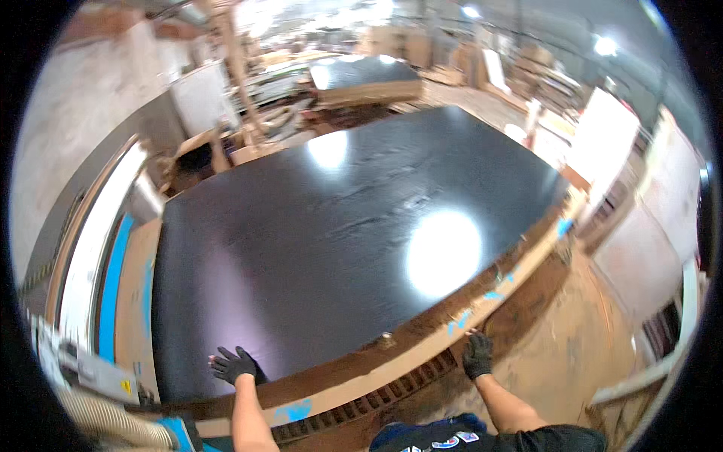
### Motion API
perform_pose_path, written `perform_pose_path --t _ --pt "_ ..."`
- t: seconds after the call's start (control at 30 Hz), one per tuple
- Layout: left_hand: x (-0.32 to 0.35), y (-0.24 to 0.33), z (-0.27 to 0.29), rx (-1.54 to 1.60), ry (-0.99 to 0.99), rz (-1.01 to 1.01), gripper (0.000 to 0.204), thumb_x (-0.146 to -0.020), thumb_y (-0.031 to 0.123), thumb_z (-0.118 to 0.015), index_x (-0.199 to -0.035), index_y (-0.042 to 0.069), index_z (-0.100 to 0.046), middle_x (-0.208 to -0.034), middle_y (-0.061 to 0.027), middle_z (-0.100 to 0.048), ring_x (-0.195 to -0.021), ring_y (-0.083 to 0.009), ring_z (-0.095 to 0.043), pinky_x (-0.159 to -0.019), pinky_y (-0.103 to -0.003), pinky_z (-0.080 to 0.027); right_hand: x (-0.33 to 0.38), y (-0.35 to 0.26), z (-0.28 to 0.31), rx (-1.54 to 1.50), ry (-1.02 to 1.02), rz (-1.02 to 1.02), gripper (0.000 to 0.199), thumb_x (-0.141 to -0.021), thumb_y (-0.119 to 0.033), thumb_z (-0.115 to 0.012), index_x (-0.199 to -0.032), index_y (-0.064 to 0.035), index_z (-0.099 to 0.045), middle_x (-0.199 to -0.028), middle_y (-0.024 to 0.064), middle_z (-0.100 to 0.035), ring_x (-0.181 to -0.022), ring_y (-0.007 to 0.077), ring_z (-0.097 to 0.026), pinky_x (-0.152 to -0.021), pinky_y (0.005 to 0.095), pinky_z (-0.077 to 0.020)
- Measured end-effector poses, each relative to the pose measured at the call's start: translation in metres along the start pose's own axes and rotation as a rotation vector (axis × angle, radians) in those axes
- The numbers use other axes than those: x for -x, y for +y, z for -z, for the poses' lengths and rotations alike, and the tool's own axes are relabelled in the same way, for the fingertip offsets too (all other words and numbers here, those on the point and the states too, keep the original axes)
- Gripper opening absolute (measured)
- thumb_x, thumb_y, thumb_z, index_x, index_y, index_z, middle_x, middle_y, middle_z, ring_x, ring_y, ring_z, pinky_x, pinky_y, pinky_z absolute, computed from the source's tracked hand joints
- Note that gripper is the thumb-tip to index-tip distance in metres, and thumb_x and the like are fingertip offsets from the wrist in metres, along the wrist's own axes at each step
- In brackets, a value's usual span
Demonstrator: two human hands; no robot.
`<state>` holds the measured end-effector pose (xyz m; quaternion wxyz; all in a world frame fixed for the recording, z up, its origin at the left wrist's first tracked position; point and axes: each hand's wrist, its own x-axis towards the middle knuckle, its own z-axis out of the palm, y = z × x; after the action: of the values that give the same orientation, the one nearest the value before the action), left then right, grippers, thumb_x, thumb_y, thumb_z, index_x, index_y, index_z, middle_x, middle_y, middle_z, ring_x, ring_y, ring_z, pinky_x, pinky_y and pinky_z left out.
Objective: The person handles a large black panel on a CNC woodworking machine, slides it into position, walks to a computer console to operate a keyboard and mouse, and then returns to the machine to check the panel's alignment.
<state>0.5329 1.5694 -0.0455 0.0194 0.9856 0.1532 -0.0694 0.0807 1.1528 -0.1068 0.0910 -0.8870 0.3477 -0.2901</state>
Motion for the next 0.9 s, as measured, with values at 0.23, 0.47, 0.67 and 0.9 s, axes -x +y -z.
perform_pose_path --t 0.23,0.47,0.67,0.9 --pt "0.109 0.211 -0.024 -0.022 0.101 -0.641 0.070 -0.096 0.051 -0.034 -0.152 0.010 -0.021 -0.156 -0.0222 -0.017 -0.145 -0.0415 -0.011 -0.114 -0.058 -0.006 0.188 0.151 0.077 0.473 0.028 -1.338 0.028 -0.089 -0.029 -0.050 -0.106 -0.0109 -0.063 -0.110 0.0161 -0.063 -0.099 0.0356 -0.060 -0.088 0.0484 -0.0465" --pt "0.264 0.378 -0.061 -0.069 0.157 -0.993 0.071 -0.096 0.054 -0.028 -0.152 0.011 -0.020 -0.157 -0.0218 -0.015 -0.147 -0.0360 -0.009 -0.116 -0.054 -0.004 0.228 0.223 0.113 0.113 -0.297 -1.981 0.034 -0.091 -0.035 -0.050 -0.118 -0.0169 -0.062 -0.125 0.0118 -0.058 -0.124 0.0247 -0.049 -0.100 0.0409 -0.0405" --pt "0.333 0.443 -0.065 0.130 0.240 -1.077 0.054 -0.094 0.038 -0.044 -0.137 0.006 -0.049 -0.146 -0.0235 -0.039 -0.137 -0.0416 -0.032 -0.112 -0.053 -0.021 0.335 0.407 0.061 0.355 -0.651 -1.241 0.031 -0.086 -0.026 -0.053 -0.107 -0.0069 -0.068 -0.122 0.0174 -0.061 -0.118 0.0318 -0.057 -0.098 0.0403 -0.0465" --pt "0.295 0.423 -0.067 0.188 0.406 -1.096 0.043 -0.093 0.025 -0.047 -0.130 0.004 -0.056 -0.139 -0.0223 -0.049 -0.130 -0.0365 -0.044 -0.110 -0.045 -0.030 0.143 0.455 0.124 -0.153 -0.215 -1.534 0.049 -0.088 -0.033 -0.051 -0.124 -0.0004 -0.058 -0.133 0.0213 -0.053 -0.124 0.0356 -0.050 -0.105 0.0393 -0.0396"
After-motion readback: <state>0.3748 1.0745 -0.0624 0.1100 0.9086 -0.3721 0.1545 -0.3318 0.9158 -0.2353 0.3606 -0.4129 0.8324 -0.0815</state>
